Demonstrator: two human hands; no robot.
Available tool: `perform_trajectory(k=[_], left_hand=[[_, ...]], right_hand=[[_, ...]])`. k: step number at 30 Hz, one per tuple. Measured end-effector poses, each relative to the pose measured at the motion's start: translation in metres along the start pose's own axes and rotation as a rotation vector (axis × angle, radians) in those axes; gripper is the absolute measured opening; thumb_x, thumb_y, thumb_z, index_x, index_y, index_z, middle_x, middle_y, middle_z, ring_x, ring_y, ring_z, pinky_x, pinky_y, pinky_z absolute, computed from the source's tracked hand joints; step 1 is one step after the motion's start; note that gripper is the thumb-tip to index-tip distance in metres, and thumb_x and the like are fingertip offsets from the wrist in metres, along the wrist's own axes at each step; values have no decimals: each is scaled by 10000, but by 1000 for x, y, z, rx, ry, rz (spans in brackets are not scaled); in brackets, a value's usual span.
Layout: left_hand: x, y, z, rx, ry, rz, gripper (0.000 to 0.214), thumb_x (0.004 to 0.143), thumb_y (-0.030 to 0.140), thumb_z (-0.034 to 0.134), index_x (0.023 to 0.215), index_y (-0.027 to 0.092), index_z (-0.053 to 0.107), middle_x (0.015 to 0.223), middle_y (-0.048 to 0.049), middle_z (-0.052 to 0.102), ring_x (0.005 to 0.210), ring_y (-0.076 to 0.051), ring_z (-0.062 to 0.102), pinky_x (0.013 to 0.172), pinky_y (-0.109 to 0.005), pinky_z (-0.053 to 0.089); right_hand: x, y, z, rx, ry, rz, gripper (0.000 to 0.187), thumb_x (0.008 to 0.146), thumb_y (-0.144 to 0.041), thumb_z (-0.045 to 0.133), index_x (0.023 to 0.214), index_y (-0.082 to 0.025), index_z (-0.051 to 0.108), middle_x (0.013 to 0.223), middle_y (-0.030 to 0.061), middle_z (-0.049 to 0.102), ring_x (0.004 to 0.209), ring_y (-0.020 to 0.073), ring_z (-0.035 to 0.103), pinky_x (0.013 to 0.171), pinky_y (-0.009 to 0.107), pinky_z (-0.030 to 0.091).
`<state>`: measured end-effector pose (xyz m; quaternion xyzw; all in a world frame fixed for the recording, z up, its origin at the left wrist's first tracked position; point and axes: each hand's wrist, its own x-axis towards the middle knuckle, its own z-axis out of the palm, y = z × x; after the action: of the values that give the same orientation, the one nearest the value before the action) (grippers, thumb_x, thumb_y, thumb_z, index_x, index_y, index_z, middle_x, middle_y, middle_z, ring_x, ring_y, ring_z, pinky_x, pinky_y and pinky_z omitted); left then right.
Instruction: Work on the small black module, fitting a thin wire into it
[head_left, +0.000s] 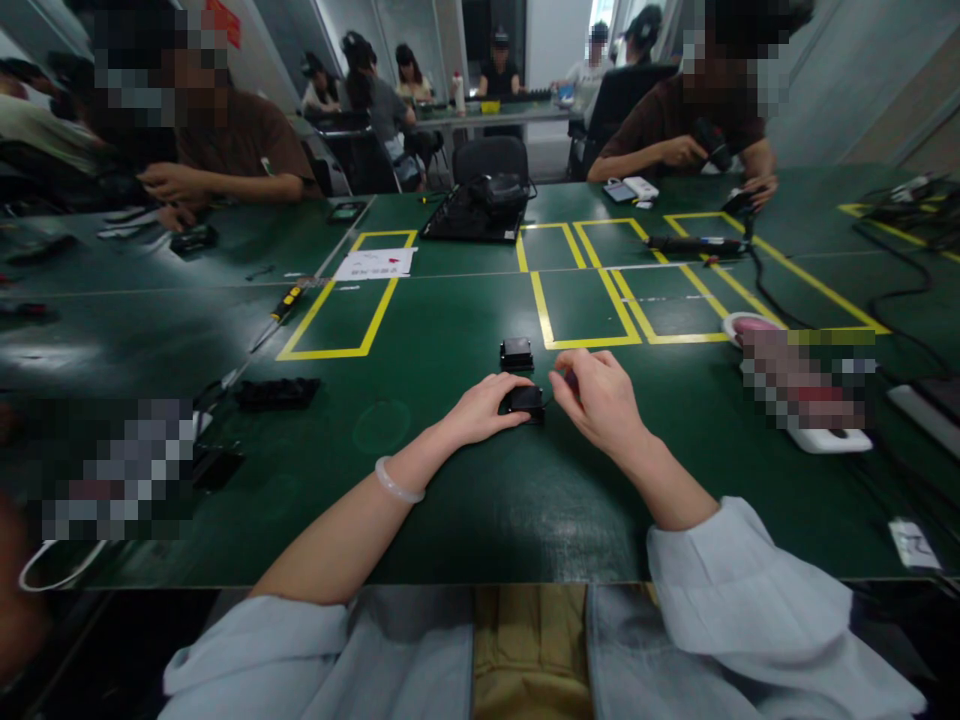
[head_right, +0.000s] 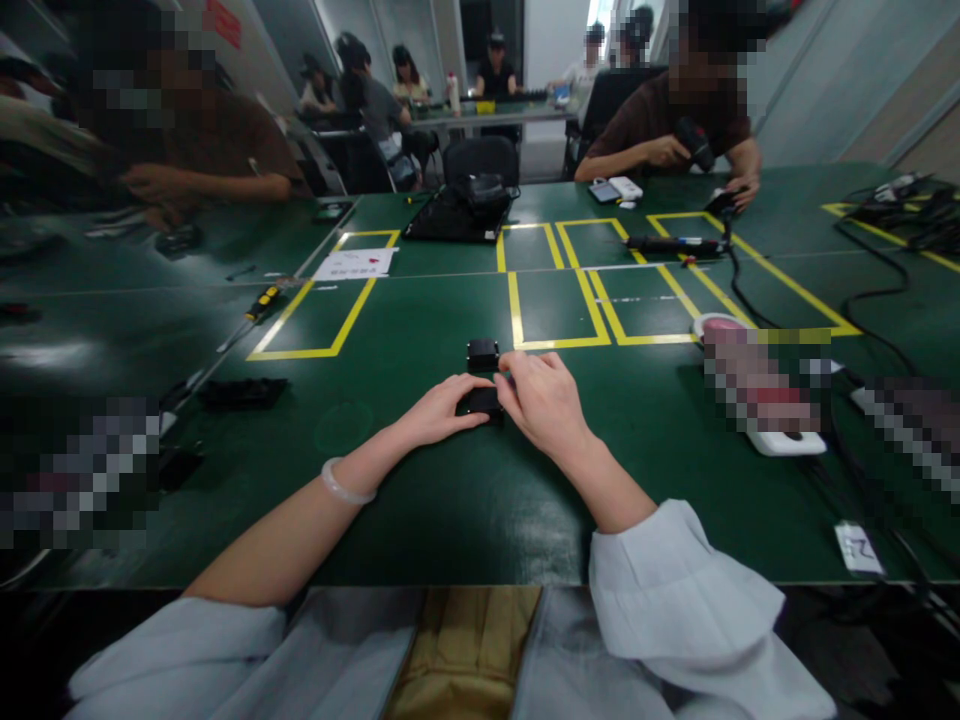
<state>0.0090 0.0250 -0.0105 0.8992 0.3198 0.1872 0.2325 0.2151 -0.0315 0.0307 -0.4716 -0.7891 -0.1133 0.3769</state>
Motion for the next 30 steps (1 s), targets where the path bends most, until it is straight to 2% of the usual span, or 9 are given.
perform_trajectory(k=[4, 19, 25, 30], left_hand=[[0, -3, 1, 3, 8, -2, 441, 851, 376, 638, 1256, 248, 520, 1148, -50, 610, 1044, -247, 560, 894, -375, 443], [0, -2, 1, -1, 2, 2, 415, 856, 379, 629, 1231, 235, 526, 1155, -52, 607, 1043, -242, 563, 904, -372, 444], [0, -1, 0, -6, -4, 0, 408, 856, 373, 631, 1227, 239, 529, 1159, -49, 607, 1052, -241, 561, 908, -370, 439], [0, -1, 0, -4, 5, 4, 419, 853, 376, 637, 1233, 239, 528, 1155, -43, 606, 1043, -237, 561, 899, -363, 439]], right_hand=[[0, -1, -1, -9, 5, 11, 121, 935, -319, 496, 909, -202, 517, 682, -1, 597, 634, 160, 530, 710, 293, 395], [0, -1, 0, -3, 26, 4, 77, 941, -244, 455, 926, -203, 518, 694, 0, 598, 622, 153, 530, 705, 294, 400], [0, 0, 0, 6, 21, 3, 111, 900, -192, 440, 979, -197, 518, 750, 15, 626, 655, 163, 554, 744, 311, 412], [0, -1, -2, 15, -4, 16, 98, 926, -256, 450, 951, -201, 527, 713, 4, 609, 648, 163, 553, 744, 312, 404]])
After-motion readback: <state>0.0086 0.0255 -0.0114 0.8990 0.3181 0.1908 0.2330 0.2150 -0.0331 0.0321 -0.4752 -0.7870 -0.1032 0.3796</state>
